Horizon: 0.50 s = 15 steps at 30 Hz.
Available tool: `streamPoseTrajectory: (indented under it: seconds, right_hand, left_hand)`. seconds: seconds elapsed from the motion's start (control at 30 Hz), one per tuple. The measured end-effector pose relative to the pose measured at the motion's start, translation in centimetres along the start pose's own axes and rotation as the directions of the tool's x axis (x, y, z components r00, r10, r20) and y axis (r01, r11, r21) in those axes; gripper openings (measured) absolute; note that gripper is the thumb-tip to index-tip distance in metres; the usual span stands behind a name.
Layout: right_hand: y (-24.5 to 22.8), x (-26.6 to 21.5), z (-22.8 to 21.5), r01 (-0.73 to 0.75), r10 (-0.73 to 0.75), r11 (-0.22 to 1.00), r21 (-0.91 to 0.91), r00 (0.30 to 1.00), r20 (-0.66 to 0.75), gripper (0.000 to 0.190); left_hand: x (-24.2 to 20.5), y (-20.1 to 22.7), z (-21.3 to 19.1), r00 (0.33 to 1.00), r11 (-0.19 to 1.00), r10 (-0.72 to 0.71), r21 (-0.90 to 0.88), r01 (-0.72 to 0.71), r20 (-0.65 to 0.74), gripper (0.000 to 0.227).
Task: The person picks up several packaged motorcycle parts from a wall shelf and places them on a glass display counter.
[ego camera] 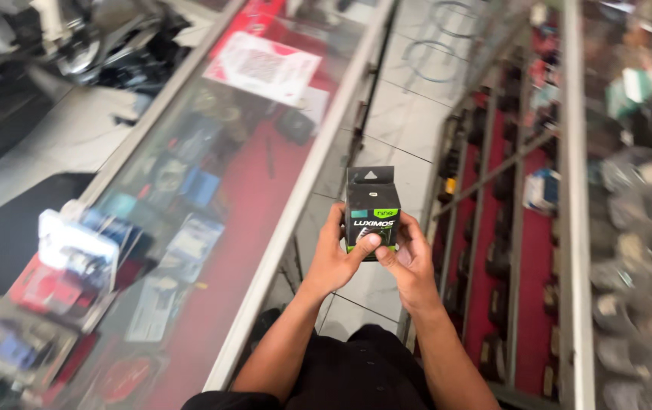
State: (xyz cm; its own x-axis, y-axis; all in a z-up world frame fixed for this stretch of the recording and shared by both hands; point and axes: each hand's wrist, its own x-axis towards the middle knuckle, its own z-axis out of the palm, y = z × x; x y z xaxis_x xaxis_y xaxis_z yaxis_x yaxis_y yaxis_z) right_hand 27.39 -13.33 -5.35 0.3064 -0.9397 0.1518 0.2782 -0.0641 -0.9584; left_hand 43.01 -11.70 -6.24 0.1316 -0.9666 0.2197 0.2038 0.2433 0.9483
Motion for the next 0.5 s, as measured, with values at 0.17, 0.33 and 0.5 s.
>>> streamPoseTrajectory:
  seconds: [0.17,0.33,0.5]
  right_hand:
    - [2.2,3.3,2.3,-0.095,0.089,0.995,0.033,0.983,0.161,0.062]
    - [4.0,7.3,4.4,-0.122,0.102,0.992,0.039,0.936,0.337,0.061]
    - [4.8,12.2,5.8,-0.014,0.079,0.992,-0.124,0.842,0.533,0.065]
  left_hand:
    - [-0.3,0.5,-3.0,0.977,0.993,-0.002,0.112,0.026,-0.214,0.050]
    - [0.3,0.9,-4.9,0.923,0.996,-0.032,0.061,0.060,-0.384,0.057]
    - [2.0,1.4,-6.4,0.872,0.988,0.058,0.155,0.021,-0.486,0.060]
